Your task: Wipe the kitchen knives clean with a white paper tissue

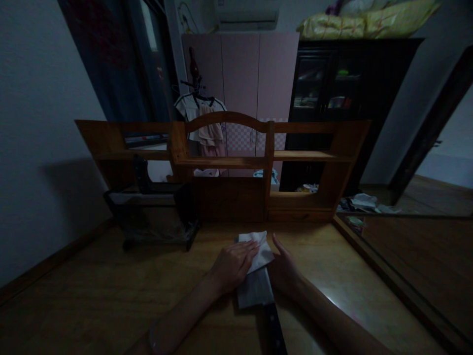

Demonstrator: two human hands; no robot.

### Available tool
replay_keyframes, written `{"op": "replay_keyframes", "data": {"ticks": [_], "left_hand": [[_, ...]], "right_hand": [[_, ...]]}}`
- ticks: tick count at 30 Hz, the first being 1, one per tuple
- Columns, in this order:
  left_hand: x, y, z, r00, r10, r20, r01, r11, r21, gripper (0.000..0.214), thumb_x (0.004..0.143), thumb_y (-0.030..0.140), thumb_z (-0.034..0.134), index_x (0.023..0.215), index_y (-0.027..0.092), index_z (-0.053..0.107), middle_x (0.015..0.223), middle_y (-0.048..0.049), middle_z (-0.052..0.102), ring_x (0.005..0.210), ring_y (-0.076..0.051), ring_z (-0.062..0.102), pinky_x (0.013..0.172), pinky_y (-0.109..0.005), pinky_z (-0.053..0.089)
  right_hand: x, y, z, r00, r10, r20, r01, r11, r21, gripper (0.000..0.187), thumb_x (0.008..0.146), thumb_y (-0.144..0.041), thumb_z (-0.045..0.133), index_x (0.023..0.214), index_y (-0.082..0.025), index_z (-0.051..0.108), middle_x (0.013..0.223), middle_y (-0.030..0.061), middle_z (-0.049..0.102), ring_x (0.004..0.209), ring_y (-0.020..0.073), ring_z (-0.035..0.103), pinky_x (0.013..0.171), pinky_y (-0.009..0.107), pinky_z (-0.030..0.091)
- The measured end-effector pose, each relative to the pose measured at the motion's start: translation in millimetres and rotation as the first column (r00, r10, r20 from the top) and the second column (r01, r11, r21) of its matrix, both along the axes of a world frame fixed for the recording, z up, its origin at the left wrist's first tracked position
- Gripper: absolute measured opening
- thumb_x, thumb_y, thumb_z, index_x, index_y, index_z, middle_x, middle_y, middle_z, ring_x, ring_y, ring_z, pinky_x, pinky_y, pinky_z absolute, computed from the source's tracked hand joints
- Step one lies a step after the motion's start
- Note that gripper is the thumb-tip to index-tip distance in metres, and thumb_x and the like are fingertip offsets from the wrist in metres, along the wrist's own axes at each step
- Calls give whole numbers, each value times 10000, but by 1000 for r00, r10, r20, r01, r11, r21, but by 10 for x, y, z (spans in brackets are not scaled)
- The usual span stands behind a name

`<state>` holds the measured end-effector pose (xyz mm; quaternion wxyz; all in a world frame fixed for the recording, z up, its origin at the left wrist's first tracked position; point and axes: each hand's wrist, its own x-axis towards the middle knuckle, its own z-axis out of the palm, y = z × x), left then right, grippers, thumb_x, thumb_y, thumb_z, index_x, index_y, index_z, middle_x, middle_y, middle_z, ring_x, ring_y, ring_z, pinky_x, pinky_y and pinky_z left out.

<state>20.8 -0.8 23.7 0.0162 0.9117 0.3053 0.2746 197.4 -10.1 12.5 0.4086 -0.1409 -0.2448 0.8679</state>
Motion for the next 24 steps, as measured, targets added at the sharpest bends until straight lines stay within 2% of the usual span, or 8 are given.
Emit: {"op": "replay_keyframes", "data": {"ticks": [5,10,18,24], "left_hand": [[0,-57,23,999,-10,31,10,1000,0,413,961,227,276,1287,221,529,1273,-48,579,1198,-177,522,1028,-388,417],[3,-48,45,1000,-27,5,26,999,24,457,951,222,274,1395,221,381,1414,-34,428,1307,-167,392,1079,-396,359],[25,-26,40,995,-50,-91,48,999,-23,466,964,260,256,1426,258,316,1466,8,341,1365,-147,273,1128,-384,279],[55,-39,35,996,-4,-86,3,1000,-13,479,961,272,269,1440,288,278,1503,27,258,1384,-152,226,1142,-380,250]], "right_hand": [[59,15,-12,1000,-8,12,8,1000,8,692,835,-674,397,1039,-50,615,959,174,691,979,302,623,926,449,397],[77,29,-12,999,-34,28,33,999,18,693,832,-670,408,1078,-52,602,994,173,684,1012,296,612,939,440,386],[96,91,-119,999,-42,18,42,999,-5,677,824,-668,431,1090,-69,600,978,151,690,986,286,624,928,442,393],[89,53,-61,999,-36,28,37,999,-15,662,831,-659,429,1079,-74,613,929,140,701,973,279,629,929,428,392]]}}
